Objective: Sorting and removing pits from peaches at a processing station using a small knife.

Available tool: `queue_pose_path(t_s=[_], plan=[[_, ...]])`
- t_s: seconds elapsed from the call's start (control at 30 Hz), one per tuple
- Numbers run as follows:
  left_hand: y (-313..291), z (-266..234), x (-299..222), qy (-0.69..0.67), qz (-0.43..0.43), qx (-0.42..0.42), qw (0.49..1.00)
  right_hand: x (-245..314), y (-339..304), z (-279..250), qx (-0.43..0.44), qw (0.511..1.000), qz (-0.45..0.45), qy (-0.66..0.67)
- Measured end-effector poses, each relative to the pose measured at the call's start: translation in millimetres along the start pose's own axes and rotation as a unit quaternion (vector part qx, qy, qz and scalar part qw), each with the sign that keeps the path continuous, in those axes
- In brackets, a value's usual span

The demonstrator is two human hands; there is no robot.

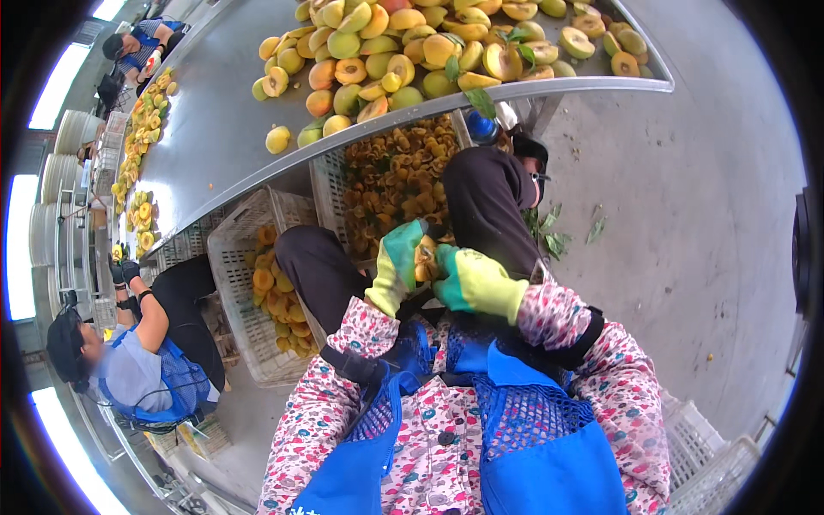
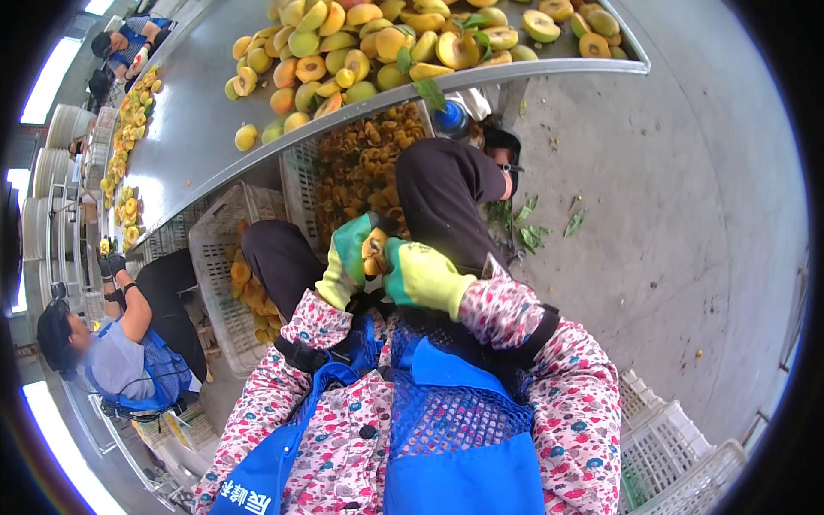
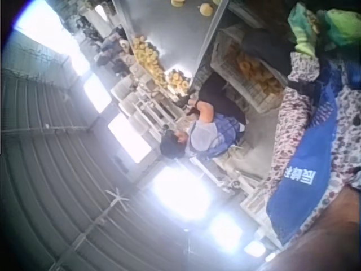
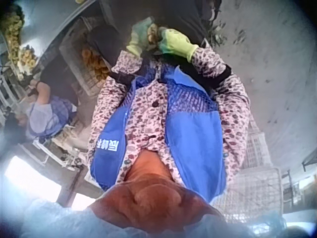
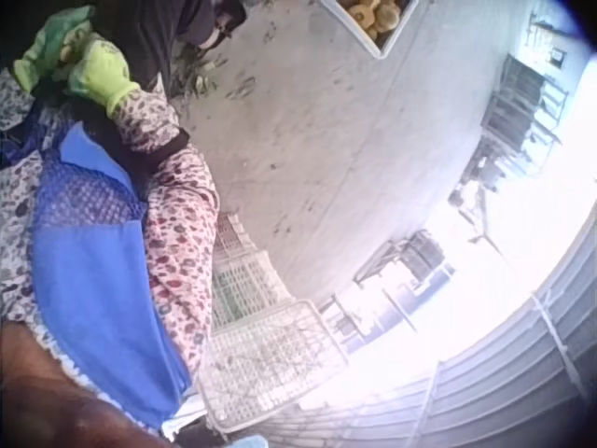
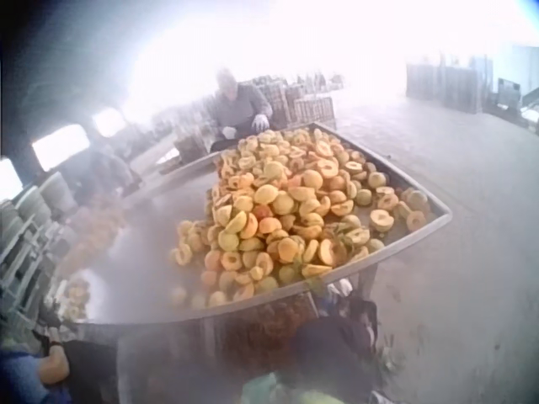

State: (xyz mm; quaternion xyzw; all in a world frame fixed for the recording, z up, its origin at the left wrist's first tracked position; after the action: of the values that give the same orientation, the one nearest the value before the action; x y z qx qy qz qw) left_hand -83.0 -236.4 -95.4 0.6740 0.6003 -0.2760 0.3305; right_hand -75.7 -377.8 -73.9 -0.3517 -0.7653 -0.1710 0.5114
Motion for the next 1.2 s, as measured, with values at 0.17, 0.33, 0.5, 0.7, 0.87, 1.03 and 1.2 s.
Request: queue_pose_path(t_s=[0.17, 0.33, 0.5, 0.7, 0.87, 1.03, 1.2], plan=[[-6.0, -0.1, 27.6, -0.505, -0.436, 0.096, 0.739, 10.7, 11.5, 4.2, 0.070, 0.989, -0.073, -0.105], [0.1, -28.5, 14.1, -0.123, -0.074, 0.067, 0.987, 20.2, 21.6, 0.1, 0.108, 0.968, -0.153, -0.166], [2.4, -61.5, 10.5, -0.234, -0.146, -0.186, 0.943, 32.8, 56.5, -28.0, -0.157, 0.937, 0.092, 0.299], [14.5, -70.2, -6.8, -0.589, -0.185, -0.281, 0.735, 43.9, 49.8, 17.1, -0.096, 0.838, 0.155, 0.514], [14.5, -53.3, -14.2, -0.653, -0.200, -0.110, 0.722, 25.4, 56.5, 21.5, -0.154, 0.880, 0.105, 0.437], [8.9, -62.4, -18.6, -0.591, -0.225, -0.127, 0.764, 54.0, 48.8, -6.3, -0.095, 0.994, 0.011, 0.057], [5.8, -63.9, -3.9, -0.669, -0.233, -0.162, 0.687, 56.2, 40.8, -12.4, -0.111, 0.988, -0.076, -0.079]])
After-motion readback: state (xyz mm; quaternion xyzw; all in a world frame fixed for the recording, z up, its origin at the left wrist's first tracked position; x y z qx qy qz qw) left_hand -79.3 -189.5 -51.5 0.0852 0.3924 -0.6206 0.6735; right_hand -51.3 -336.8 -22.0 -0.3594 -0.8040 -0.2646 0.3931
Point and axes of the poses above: each hand's wrist, its own y-axis towards the middle knuckle, its own z-axis out of the palm, x = y × z, the point moved 4 cm from there along y, towards the middle knuckle, and after that the axes turned 8 degrees about -z, right-handed, at the moved point
